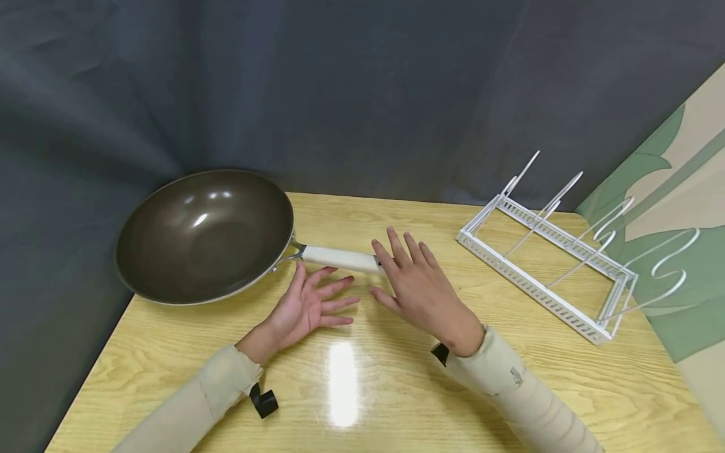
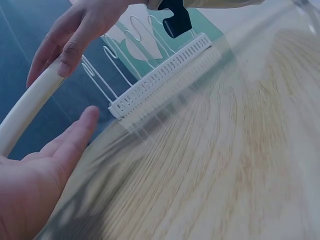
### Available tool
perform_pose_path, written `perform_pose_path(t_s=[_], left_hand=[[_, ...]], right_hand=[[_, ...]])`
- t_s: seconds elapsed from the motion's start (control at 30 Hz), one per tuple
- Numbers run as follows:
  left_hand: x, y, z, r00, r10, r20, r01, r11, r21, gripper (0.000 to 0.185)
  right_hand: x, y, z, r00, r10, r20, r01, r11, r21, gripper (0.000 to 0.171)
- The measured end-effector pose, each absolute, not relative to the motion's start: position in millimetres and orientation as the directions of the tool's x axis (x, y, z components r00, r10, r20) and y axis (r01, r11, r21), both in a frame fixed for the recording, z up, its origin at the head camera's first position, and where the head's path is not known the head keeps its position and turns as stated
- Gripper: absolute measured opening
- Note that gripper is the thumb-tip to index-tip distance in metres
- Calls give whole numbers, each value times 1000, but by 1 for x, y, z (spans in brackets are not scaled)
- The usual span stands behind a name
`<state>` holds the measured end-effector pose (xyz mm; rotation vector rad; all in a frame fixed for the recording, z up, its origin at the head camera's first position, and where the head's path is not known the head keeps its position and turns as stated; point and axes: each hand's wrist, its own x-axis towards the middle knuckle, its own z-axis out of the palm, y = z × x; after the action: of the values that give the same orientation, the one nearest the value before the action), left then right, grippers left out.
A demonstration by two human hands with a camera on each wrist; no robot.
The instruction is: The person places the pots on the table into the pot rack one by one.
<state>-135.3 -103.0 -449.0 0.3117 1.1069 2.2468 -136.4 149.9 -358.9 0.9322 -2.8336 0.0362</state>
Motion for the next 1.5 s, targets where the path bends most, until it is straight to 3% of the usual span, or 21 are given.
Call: perform_pose_path(t_s=[0.37,0.53,0.73,1.0,1.5], left_hand=[[-145,-88,-457,-888,459,-27,-351,-638,685,76],[-147,-83,-461,-885,465,29,-335,-677,655,81],[-148,-78,-464,-872,487,50,-359,-706,611,81],[-159,-72,-466,-927,374,12,-306,-777,549,59],[-172,-68,-464,-984,173,39,-137,-883,448,53]], right_hand=[[-141,145,-356,-804,-581,130,-579,813,53,63],[-142,138,-356,-802,-585,124,-585,810,40,59],[-148,126,-355,-785,-597,166,-605,796,7,36],[-154,117,-348,-827,-558,63,-561,827,-30,33],[-162,105,-350,-839,-525,-142,-513,851,-117,34]])
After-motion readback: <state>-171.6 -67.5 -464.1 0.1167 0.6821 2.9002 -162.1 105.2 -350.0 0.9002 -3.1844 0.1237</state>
